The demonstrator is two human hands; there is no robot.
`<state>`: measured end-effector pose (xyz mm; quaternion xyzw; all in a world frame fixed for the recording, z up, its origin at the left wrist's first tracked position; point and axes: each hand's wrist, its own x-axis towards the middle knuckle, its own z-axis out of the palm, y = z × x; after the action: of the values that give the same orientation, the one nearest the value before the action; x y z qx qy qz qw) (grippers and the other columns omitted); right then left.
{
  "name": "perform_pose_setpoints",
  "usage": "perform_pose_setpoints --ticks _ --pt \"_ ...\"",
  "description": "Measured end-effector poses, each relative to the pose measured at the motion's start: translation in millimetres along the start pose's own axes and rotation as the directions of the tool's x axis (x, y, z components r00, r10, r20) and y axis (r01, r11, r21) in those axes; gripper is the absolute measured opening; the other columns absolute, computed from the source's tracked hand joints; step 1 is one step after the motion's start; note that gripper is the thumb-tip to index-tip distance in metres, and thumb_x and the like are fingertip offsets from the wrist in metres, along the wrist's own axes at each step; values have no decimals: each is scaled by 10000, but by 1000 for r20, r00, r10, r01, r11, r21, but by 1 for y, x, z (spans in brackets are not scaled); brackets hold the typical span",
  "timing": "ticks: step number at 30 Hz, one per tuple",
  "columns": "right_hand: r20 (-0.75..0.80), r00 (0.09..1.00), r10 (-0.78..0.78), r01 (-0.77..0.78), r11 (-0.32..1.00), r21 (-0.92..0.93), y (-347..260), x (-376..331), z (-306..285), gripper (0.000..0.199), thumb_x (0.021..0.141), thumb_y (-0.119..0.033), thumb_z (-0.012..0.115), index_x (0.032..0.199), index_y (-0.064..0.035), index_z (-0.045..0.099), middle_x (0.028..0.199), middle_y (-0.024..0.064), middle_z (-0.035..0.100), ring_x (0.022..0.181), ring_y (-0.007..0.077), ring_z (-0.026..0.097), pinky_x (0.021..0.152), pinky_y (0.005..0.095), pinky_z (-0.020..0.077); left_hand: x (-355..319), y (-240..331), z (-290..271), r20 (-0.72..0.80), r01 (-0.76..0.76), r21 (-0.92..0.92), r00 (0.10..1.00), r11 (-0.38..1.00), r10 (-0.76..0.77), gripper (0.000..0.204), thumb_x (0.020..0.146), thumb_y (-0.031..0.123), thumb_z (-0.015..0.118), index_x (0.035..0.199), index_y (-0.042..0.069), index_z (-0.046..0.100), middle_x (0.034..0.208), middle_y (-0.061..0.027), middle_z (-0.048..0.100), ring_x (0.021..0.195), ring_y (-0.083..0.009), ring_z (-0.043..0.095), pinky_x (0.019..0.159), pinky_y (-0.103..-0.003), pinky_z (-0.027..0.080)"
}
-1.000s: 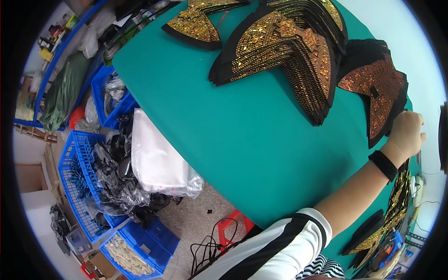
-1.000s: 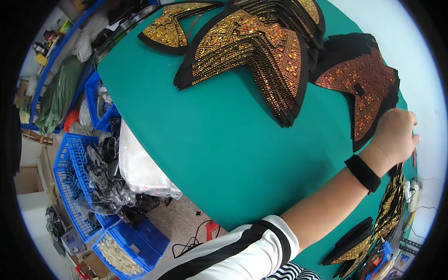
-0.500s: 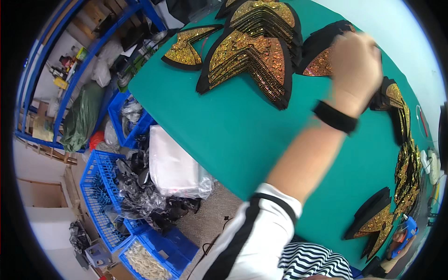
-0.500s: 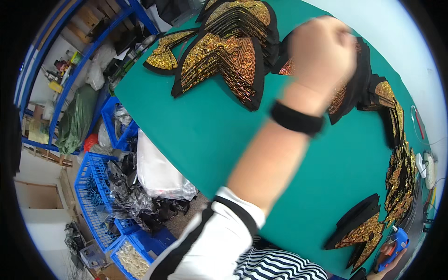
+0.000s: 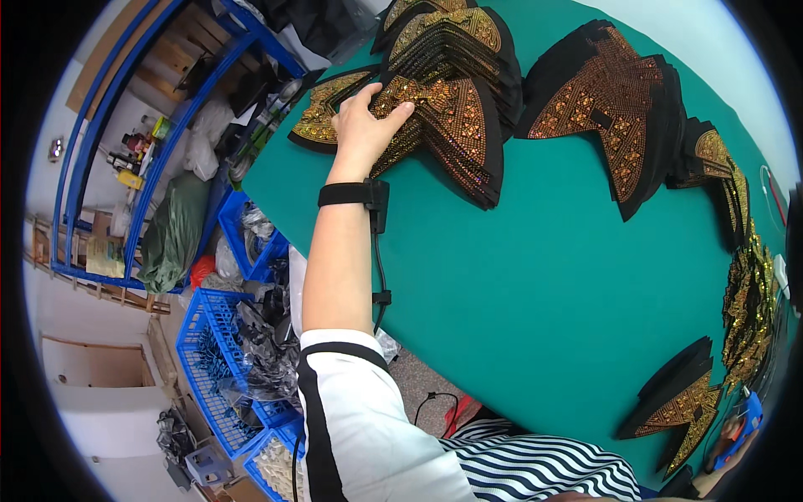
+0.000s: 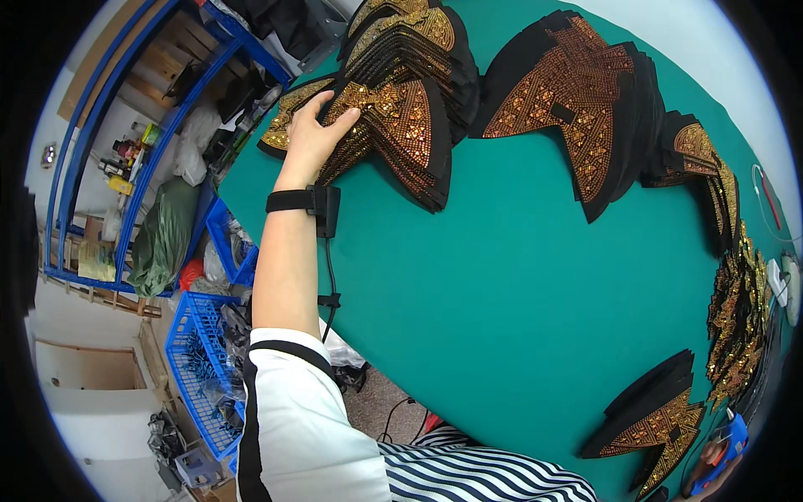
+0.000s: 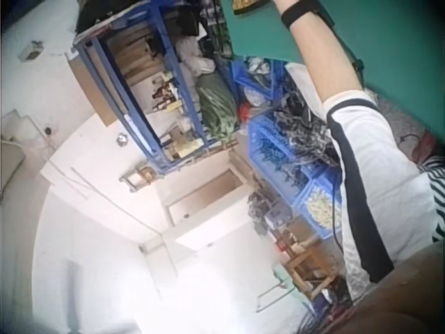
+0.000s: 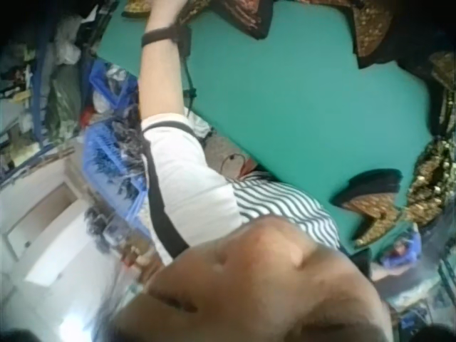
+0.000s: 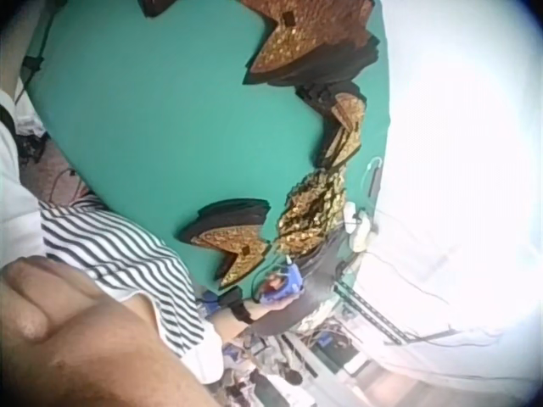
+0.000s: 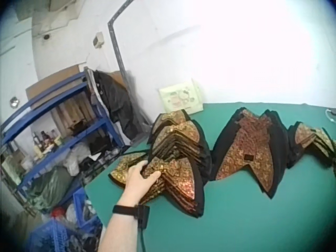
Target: Using a hot glue gun to attach decorative rhinestone bows to a fabric base.
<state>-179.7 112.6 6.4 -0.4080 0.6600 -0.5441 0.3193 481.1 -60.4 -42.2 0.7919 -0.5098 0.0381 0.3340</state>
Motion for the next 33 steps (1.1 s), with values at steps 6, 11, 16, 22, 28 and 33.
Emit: perform_pose_setpoints --ticks 6,11,16,22,28,33 --pt "-83 994 -78 65 987 -148 -29 -11 23 723 808 -609 380 1068 58 478 766 90 580 551 152 528 465 205 401 3 3 8 32 44 -50 999 998 -43 628 651 436 685 1146 85 524 1138 -177 508 1111 -306 424 952 -386 306" --pt "-114 992 -46 34 994 -105 -15 -5 -2 695 813 -601 371 1034 46 495 702 69 571 527 154 522 452 211 389 8 -17 12 47 90 -282 996 955 -80 630 641 377 714 1137 36 531 1149 -201 513 1069 -312 489 915 -375 372" --pt "-134 989 -55 43 995 -90 -1 0 -19 692 811 -598 373 1039 46 485 709 75 570 528 157 523 455 217 394 7 -14 11 70 93 -318 995 944 -75 635 645 366 721 1134 12 525 1150 -210 509 1086 -308 478 917 -372 368" --pt "-83 995 50 -25 960 278 48 25 -75 708 812 -591 387 1085 58 459 714 75 565 550 154 522 478 221 399 -14 58 -37 3 25 -843 999 537 -41 375 809 219 616 1097 -3 524 1043 -127 563 980 -208 527 845 -347 410" --pt "406 897 -172 -2 919 394 71 39 -85 553 912 -460 282 1032 48 464 486 5 395 508 120 380 526 229 309 -61 139 -83 146 258 -946 880 -198 453 341 890 237 466 1110 -24 490 1007 -132 579 909 -229 563 764 -347 470" --pt "493 842 -220 1 914 407 78 38 -89 585 901 -488 275 1038 42 479 482 19 435 499 137 415 508 244 314 -110 208 -111 -606 -759 -560 648 331 462 283 874 172 505 1034 -60 525 828 -142 617 704 -209 599 665 -299 488"
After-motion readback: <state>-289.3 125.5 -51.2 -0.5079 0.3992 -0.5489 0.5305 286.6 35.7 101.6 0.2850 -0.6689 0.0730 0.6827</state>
